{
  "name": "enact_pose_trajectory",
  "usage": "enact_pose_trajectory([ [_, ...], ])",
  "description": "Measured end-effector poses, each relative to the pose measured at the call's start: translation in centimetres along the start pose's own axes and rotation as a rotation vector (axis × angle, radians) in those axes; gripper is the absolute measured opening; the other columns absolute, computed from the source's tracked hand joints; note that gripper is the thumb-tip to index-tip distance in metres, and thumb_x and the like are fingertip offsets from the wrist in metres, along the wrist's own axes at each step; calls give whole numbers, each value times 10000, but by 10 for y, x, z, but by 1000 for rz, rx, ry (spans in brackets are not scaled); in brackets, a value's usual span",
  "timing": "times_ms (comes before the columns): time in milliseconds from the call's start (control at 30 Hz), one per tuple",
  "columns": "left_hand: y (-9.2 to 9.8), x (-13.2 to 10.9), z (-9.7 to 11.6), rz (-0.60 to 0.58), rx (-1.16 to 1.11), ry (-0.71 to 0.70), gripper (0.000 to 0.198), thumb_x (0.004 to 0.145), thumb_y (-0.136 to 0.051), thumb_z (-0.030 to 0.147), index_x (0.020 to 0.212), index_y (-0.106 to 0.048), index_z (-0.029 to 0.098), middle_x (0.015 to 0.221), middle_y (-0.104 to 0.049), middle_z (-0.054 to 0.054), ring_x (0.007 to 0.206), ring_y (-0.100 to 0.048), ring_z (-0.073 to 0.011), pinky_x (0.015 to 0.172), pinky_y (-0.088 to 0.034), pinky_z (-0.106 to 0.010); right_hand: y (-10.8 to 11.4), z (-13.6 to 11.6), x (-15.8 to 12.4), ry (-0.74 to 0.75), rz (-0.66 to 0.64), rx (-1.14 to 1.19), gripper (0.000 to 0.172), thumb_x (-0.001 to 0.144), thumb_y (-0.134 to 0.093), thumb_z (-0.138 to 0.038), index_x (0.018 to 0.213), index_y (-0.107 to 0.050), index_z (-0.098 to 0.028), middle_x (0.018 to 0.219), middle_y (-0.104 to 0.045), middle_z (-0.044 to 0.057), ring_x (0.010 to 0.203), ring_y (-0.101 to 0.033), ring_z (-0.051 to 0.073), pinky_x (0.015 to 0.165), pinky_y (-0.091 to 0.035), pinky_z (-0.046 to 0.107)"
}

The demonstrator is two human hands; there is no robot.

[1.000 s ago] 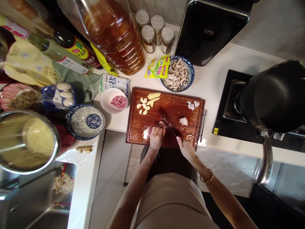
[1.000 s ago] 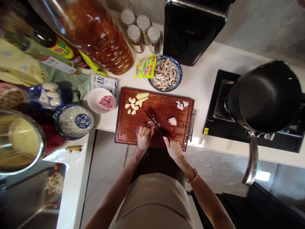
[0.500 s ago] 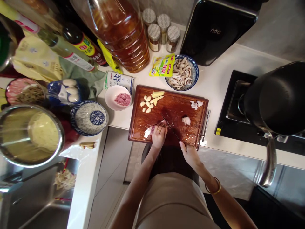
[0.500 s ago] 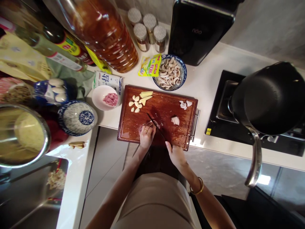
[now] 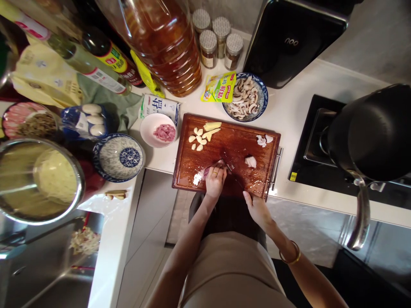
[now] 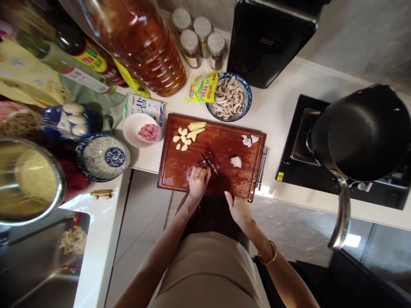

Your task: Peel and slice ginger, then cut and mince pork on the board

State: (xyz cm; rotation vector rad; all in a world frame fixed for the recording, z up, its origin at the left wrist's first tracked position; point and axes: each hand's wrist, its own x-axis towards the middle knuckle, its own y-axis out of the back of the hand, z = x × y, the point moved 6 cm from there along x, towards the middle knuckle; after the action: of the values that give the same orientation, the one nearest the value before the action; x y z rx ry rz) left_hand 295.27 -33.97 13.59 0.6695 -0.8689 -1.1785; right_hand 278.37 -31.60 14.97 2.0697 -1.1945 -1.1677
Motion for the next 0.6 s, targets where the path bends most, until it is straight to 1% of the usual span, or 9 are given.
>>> enact_pose_trajectory([
  [100,-3,-1,0,-35,-28,-6,199,841,-456,175,991,-587,183,1045,-605,-81,1048,-502,-193,894,-446,-356,-3,-5,11,-12,-24,-14,491,914,-262,-432,1119,-587,-124,1010,-655,147,1002,-591,229,881,-430,331],
  [233,-3,-2,-2,-50,-18,6,179,839,-464,180,965,-592,178,1020,-613,-86,1026,-512,-198,864,-452,-349,-11,-8,26,-78,-83,-83,532,907,-240,-479,1030,-630,-139,891,-683,139,916,-628,237,819,-455,326],
  [367,1,-1,-3,-11,-13,29,156,830,-487,187,942,-595,176,1017,-614,-83,1007,-519,-197,858,-450,-346,-15,1,16,-73,-72,-137,514,909,-251,-466,1038,-622,-134,876,-683,138,917,-626,229,841,-439,313],
  [467,0,-1,-2,-9,-27,20,160,828,-488,179,950,-592,173,1021,-614,-82,1031,-511,-192,880,-443,-342,-17,9,8,-91,-48,-170,500,906,-271,-463,1028,-620,-127,869,-680,140,918,-623,232,846,-431,312],
  [600,-1,-4,0,-25,-29,-4,177,832,-480,181,969,-592,172,1047,-612,-84,1042,-514,-195,899,-439,-354,-14,9,13,-70,-16,-100,513,899,-265,-487,988,-631,-139,829,-679,129,868,-630,222,800,-439,306],
])
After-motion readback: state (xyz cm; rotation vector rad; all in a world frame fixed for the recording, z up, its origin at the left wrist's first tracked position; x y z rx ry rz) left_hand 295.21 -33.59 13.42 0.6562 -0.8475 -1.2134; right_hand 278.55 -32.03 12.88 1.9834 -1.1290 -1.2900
